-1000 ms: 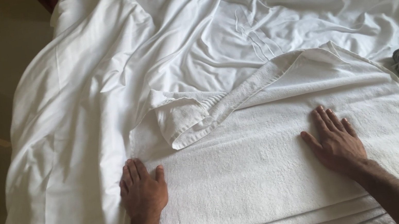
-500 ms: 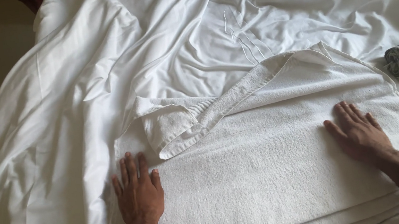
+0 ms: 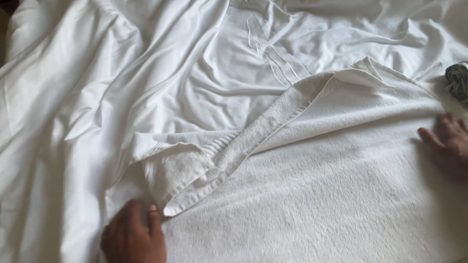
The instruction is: The person folds a white towel on a bed by hand. They repeatedly smooth the fabric and fold the towel in half multiple times to create a compact stack.
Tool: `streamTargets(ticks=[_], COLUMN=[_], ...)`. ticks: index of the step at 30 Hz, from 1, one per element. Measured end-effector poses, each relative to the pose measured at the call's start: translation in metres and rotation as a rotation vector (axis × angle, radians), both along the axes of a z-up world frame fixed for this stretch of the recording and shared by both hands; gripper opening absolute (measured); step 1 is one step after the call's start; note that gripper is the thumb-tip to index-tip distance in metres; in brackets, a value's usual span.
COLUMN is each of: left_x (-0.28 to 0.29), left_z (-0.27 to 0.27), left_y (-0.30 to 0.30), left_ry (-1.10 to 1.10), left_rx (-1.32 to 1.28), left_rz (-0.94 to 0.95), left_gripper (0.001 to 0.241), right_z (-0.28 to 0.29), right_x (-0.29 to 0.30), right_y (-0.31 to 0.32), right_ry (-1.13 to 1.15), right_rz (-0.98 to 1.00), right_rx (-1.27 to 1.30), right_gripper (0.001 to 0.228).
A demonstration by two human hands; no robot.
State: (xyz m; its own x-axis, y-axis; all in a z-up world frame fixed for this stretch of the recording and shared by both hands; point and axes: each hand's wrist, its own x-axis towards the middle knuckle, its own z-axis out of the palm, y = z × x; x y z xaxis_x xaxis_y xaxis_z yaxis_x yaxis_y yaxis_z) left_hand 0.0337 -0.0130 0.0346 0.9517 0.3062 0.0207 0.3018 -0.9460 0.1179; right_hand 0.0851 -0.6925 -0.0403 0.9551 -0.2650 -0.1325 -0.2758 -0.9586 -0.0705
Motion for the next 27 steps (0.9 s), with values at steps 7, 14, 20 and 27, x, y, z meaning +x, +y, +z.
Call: streamTargets(ticks=[7, 14, 20, 27], left_x=[0.057, 0.123, 0.173, 0.185], left_z=[0.024, 0.049, 0.074, 0.084], left_y=[0.011, 0.002, 0.014, 0.003], left_ry=[-0.155, 0.137, 0.327, 0.351], left_rx=[-0.262, -0.266, -0.409, -0.301], left_rz=[0.029, -0.294, -0.179, -0.116], left_gripper=[0.090, 0.051, 0.038, 0.031], right_z=[0.081, 0.041, 0.025, 0.138], right_x=[0.038, 0.148, 0.275, 0.297], right_y=[0.034, 0.018, -0.073, -0.048], right_ry=[-0.107, 0.019, 0.155, 0.119], right_rz=[-0.106, 0.270, -0.247, -0.377], right_rx=[-0.364, 0.057, 0.679, 0.883], right_gripper=[0.057, 0.065, 0.027, 0.032])
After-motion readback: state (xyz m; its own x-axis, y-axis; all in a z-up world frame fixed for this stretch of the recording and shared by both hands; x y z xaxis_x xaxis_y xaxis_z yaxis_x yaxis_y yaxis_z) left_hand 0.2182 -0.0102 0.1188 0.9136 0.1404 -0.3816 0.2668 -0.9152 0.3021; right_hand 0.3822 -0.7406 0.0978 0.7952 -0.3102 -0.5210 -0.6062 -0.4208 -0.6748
